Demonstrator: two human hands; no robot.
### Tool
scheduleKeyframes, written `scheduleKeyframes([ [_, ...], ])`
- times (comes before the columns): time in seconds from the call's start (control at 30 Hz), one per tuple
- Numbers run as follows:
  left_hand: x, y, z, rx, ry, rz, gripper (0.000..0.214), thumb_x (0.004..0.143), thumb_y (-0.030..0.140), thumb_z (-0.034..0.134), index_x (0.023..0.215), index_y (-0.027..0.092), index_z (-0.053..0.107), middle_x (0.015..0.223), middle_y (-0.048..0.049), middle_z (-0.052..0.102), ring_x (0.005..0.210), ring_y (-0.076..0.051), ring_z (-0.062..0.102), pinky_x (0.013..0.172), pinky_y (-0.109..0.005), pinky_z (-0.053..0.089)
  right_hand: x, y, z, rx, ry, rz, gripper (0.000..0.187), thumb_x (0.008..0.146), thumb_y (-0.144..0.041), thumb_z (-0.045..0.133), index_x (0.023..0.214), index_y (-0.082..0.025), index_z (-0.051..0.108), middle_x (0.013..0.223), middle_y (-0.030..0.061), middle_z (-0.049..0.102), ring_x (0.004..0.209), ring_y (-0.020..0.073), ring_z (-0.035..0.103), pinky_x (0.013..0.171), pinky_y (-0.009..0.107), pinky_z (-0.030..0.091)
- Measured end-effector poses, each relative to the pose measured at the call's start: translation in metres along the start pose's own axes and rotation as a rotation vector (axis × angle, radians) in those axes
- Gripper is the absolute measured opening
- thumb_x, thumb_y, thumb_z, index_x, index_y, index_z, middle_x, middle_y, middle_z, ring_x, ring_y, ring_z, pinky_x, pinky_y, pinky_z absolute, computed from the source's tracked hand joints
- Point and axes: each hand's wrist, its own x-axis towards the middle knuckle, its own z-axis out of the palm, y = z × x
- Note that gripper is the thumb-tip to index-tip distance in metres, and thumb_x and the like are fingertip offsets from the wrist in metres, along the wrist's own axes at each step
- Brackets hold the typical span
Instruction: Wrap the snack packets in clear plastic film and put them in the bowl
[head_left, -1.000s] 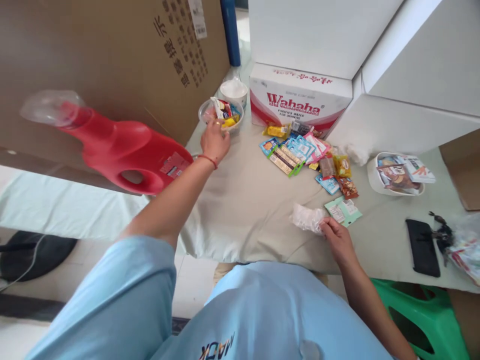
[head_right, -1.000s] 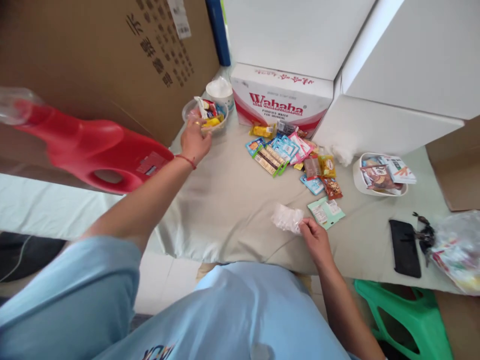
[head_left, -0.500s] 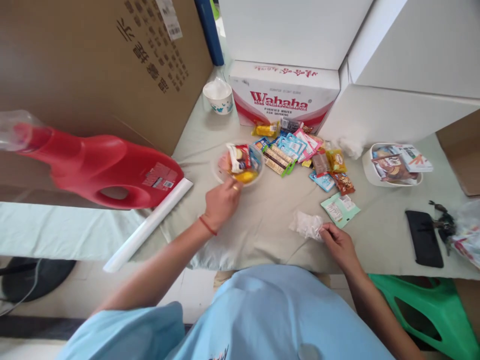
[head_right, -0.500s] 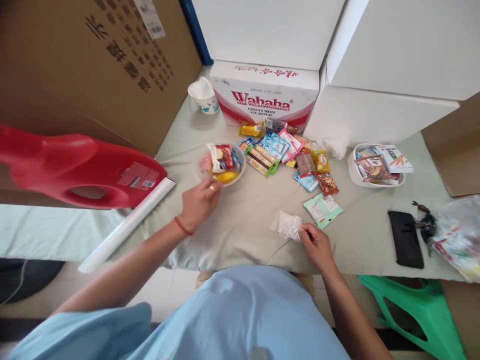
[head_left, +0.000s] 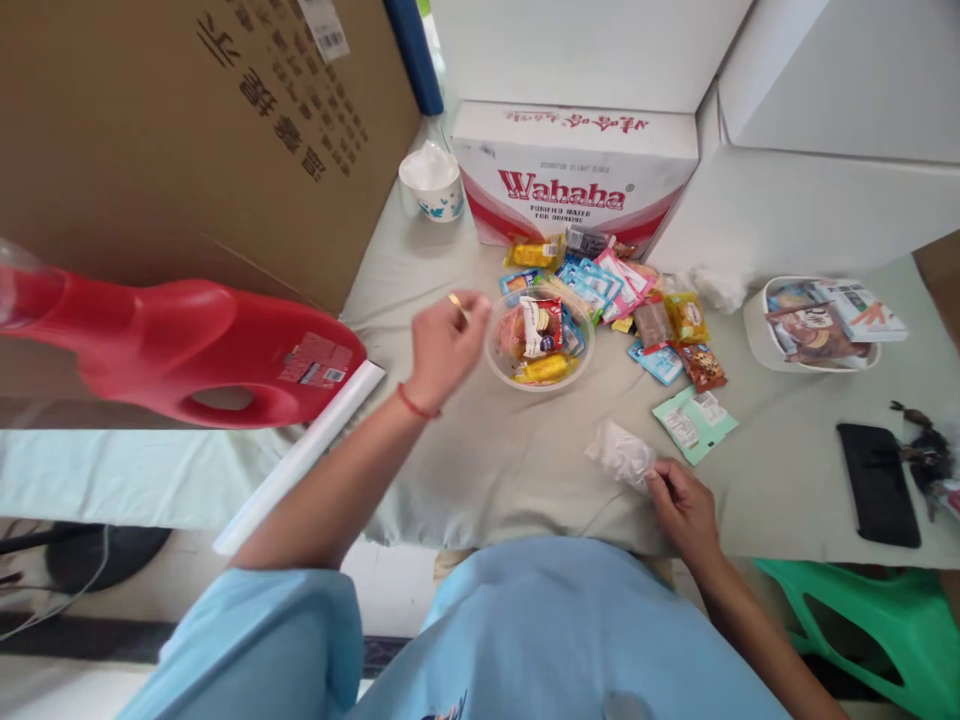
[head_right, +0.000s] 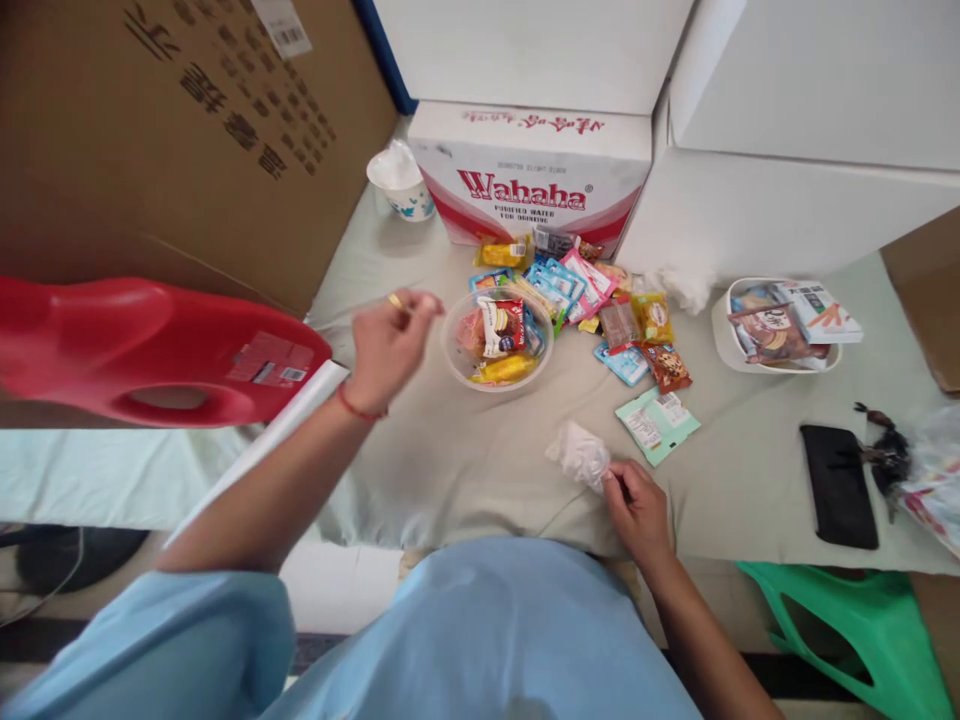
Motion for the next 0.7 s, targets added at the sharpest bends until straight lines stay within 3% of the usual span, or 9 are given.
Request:
scheduleKeyframes([
  [0.07, 0.058, -0.029, 0.001, 0.108, 0.122, -0.137, 0.019, 0.102, 0.026, 0.058, 0.094, 0.017, 0.072, 0.087, -0.0045, 0.072, 0.080, -0.018, 0.064, 0.081, -0.033, 0.048, -0.005, 0.002, 0.006, -0.062, 0.024, -0.105, 0.022, 0.102, -0.031, 0.057, 0.086, -0.021, 0.067, 0.073, 0.0009, 0.063, 0.069, 0.0178, 0.060, 0.066, 0.030, 0.045],
  [0.13, 0.115, -0.059, 0.007, 0.194, 0.101, -0.203, 0.011, 0.099, 0.016, 0.060, 0.105, 0.015, 0.069, 0.107, -0.0074, 0.072, 0.097, -0.020, 0.066, 0.098, -0.036, 0.048, -0.007, 0.003, 0.012, -0.112, 0.045, -0.175, 0.019, 0.101, -0.028, 0.057, 0.085, -0.021, 0.066, 0.071, 0.0010, 0.061, 0.068, 0.0183, 0.058, 0.066, 0.031, 0.043],
  [0.23, 0.177, -0.090, 0.016, 0.312, 0.019, -0.196, 0.038, 0.094, 0.006, 0.066, 0.131, 0.008, 0.056, 0.143, -0.0127, 0.059, 0.120, -0.019, 0.058, 0.119, -0.041, 0.039, -0.008, 0.002, 0.016, -0.134, 0.067, -0.176, 0.016, 0.101, -0.023, 0.057, 0.088, -0.022, 0.065, 0.072, 0.0015, 0.062, 0.068, 0.0186, 0.058, 0.066, 0.032, 0.044],
  [0.33, 0.210, -0.102, 0.023, 0.326, -0.030, -0.161, 0.059, 0.091, 0.003, 0.071, 0.142, -0.001, 0.042, 0.156, -0.0162, 0.048, 0.129, -0.018, 0.051, 0.125, -0.044, 0.034, -0.009, 0.001, 0.016, -0.156, 0.072, -0.155, 0.016, 0.102, -0.023, 0.056, 0.088, -0.022, 0.065, 0.073, 0.0020, 0.064, 0.069, 0.0191, 0.059, 0.066, 0.032, 0.044],
  [0.43, 0.223, -0.107, 0.026, 0.329, -0.088, -0.217, 0.045, 0.092, 0.002, 0.070, 0.130, -0.005, 0.047, 0.152, -0.0194, 0.050, 0.127, -0.019, 0.051, 0.123, -0.043, 0.035, -0.009, 0.000, 0.015, -0.168, 0.073, -0.138, 0.016, 0.102, -0.022, 0.056, 0.089, -0.023, 0.064, 0.072, 0.0021, 0.063, 0.069, 0.0193, 0.059, 0.066, 0.032, 0.044],
  [0.53, 0.215, -0.107, 0.026, 0.348, -0.095, -0.303, 0.019, 0.100, 0.005, 0.060, 0.117, -0.001, 0.054, 0.143, -0.0164, 0.056, 0.123, -0.019, 0.053, 0.121, -0.040, 0.036, -0.009, 0.001, 0.014, -0.155, 0.069, -0.133, 0.015, 0.102, -0.022, 0.056, 0.090, -0.023, 0.065, 0.073, 0.0021, 0.063, 0.069, 0.0190, 0.059, 0.066, 0.032, 0.045],
  [0.6, 0.194, -0.104, 0.025, 0.376, -0.060, -0.303, 0.016, 0.102, 0.007, 0.056, 0.118, 0.003, 0.055, 0.137, -0.0130, 0.060, 0.120, -0.019, 0.054, 0.119, -0.040, 0.037, -0.009, 0.002, 0.015, -0.148, 0.064, -0.128, 0.014, 0.102, -0.022, 0.056, 0.091, -0.022, 0.065, 0.074, 0.0022, 0.064, 0.070, 0.0190, 0.059, 0.067, 0.032, 0.045],
  [0.7, 0.140, -0.093, 0.020, 0.436, -0.029, -0.228, 0.020, 0.098, 0.011, 0.058, 0.118, 0.007, 0.061, 0.127, -0.0117, 0.064, 0.114, -0.022, 0.057, 0.113, -0.040, 0.042, -0.009, 0.003, 0.016, -0.130, 0.064, -0.133, 0.014, 0.102, -0.022, 0.057, 0.091, -0.022, 0.066, 0.074, 0.0024, 0.064, 0.070, 0.0192, 0.058, 0.068, 0.033, 0.044],
])
